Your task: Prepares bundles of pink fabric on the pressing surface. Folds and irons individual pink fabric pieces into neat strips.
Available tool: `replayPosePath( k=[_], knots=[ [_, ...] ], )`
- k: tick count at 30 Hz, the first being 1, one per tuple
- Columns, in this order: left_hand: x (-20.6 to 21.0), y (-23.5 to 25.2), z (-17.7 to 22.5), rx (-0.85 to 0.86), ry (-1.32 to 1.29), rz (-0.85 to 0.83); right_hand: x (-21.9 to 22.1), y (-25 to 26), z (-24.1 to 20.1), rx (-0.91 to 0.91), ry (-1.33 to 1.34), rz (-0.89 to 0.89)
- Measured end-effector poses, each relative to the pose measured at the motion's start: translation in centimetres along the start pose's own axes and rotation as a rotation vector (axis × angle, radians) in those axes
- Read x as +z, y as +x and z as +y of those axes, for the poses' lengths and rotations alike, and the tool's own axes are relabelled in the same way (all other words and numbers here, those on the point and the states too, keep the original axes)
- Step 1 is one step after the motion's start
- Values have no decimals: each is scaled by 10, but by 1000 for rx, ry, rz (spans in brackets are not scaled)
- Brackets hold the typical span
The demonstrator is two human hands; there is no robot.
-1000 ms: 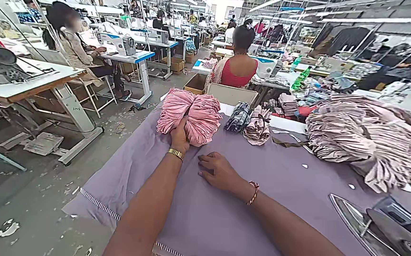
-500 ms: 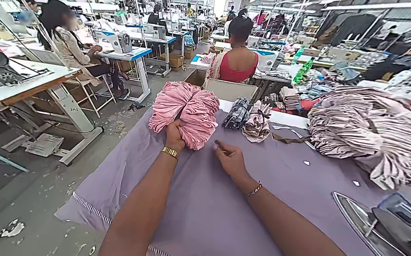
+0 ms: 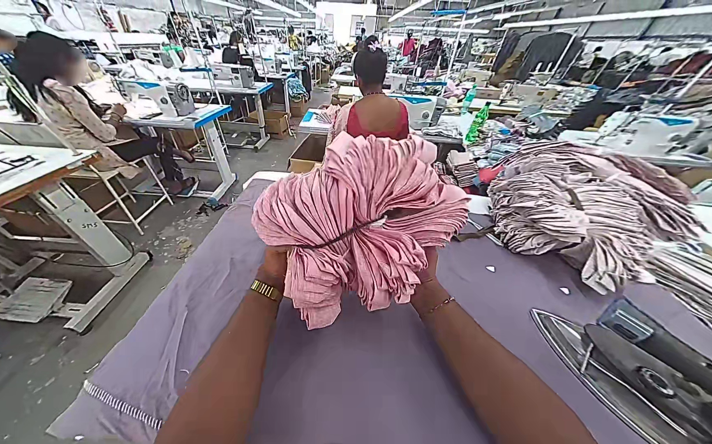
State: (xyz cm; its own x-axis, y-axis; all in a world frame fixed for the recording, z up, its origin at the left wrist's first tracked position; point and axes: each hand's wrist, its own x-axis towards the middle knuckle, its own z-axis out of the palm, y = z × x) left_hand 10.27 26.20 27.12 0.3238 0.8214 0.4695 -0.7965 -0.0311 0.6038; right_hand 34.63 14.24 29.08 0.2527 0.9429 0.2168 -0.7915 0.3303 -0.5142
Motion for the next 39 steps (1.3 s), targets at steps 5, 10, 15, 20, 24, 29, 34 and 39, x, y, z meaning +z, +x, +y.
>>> replayPosePath(
  k=[5, 10, 15, 20, 24, 29, 34, 39],
  knots=[
    [10, 10, 6, -87, 575, 286, 4, -2, -7, 31, -168, 16],
    [-72, 51, -18, -137, 760, 178, 11, -13, -3, -18, -466, -151],
    [-50, 47, 23, -214, 1242, 206, 28, -17, 10, -201, -904, -346],
    [-55, 43, 55, -60, 1047, 536, 33, -27, 49, -317, -1165, -305],
    [-32, 35, 75, 385, 834, 172, 42, -37, 57, -561, -1454, -221],
    [44, 15, 77, 671, 1190, -452, 41, -45, 68, -870, -1669, -149],
    [38, 16, 66, 409, 1079, -617, 30, -33, 54, -1010, -1603, -368],
    [30, 20, 73, 262, 953, -737, 43, -19, 10, -810, -1284, -667]
  ],
)
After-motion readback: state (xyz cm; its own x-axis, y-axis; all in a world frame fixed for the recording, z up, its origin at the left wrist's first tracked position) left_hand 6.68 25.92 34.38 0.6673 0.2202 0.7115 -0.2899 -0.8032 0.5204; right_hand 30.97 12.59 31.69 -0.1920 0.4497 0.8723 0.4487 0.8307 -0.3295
